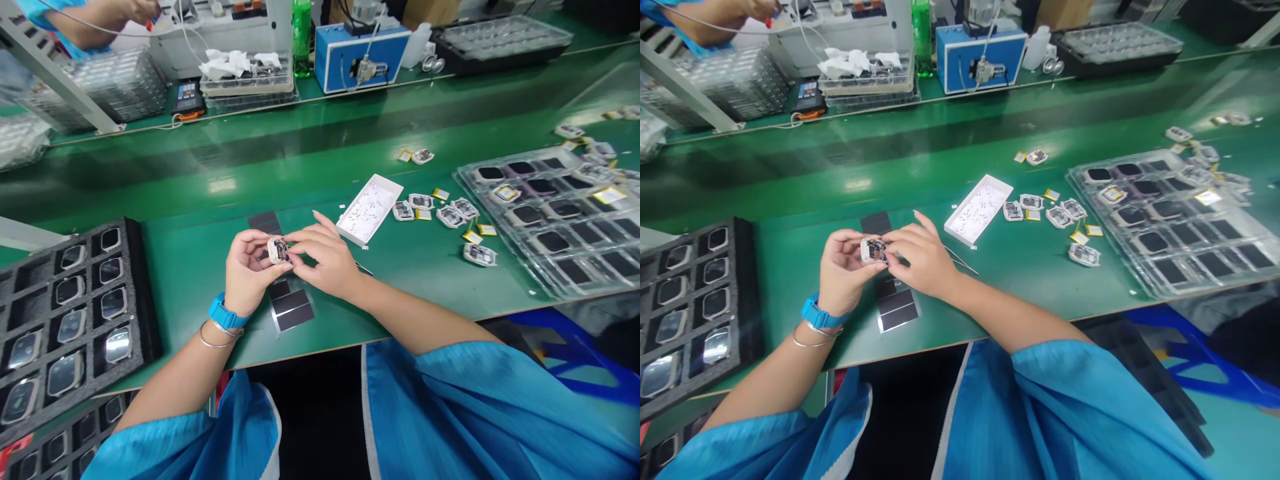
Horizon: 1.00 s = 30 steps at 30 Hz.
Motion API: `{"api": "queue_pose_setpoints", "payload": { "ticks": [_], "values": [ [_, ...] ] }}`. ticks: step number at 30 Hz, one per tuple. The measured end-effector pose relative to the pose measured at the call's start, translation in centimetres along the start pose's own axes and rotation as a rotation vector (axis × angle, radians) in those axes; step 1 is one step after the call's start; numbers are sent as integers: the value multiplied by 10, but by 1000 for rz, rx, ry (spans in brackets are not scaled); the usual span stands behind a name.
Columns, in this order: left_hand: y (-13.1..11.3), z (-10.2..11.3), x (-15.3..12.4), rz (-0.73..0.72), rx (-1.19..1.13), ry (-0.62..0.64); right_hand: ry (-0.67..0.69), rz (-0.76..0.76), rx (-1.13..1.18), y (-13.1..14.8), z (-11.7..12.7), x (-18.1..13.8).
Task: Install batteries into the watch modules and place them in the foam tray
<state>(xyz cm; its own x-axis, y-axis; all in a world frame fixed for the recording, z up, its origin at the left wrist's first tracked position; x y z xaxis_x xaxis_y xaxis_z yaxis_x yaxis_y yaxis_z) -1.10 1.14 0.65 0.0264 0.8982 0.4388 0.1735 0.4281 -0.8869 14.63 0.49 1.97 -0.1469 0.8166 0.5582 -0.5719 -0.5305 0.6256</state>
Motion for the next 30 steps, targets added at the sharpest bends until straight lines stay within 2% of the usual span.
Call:
{"api": "queue_pose_setpoints", "payload": {
  "ticks": [2,4,8,11,13,17,20,26,30],
  "values": [
    [0,0,1,26,-36,8,-28,1,-41,-1,10,6],
    [1,1,3,86,-111,18,-69,-38,-119,-10,31,14],
    [4,3,4,273,-281,36,-74,-320,-366,-56,89,28],
    [6,3,4,337,-324,62,-27,-508,-509,-82,111,30],
    [7,2,4,353,-333,82,-28,-502,-430,-77,103,29],
    [9,-1,3,373,-342,112,38,-373,56,-31,53,21],
    [7,-4,3,371,-358,128,117,-349,250,-5,25,11],
    [6,-4,4,350,-341,122,90,-386,288,-8,16,3],
    [10,-2,2,322,-334,121,73,-303,237,-10,11,2]
  ]
}}
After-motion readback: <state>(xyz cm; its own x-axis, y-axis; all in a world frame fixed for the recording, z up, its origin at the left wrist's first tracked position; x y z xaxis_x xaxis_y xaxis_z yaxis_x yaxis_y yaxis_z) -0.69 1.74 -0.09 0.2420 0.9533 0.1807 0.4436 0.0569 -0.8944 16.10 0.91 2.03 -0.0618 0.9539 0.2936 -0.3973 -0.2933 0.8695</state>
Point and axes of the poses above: each hand's wrist, its own x-axis towards the middle knuckle, its own z-axis out of the back of the hand, y = z × x, the point moved 3 cm from there along x, towards the middle knuckle, and after that the axes turned 12 degrees about -z, right-handed, at the moved point
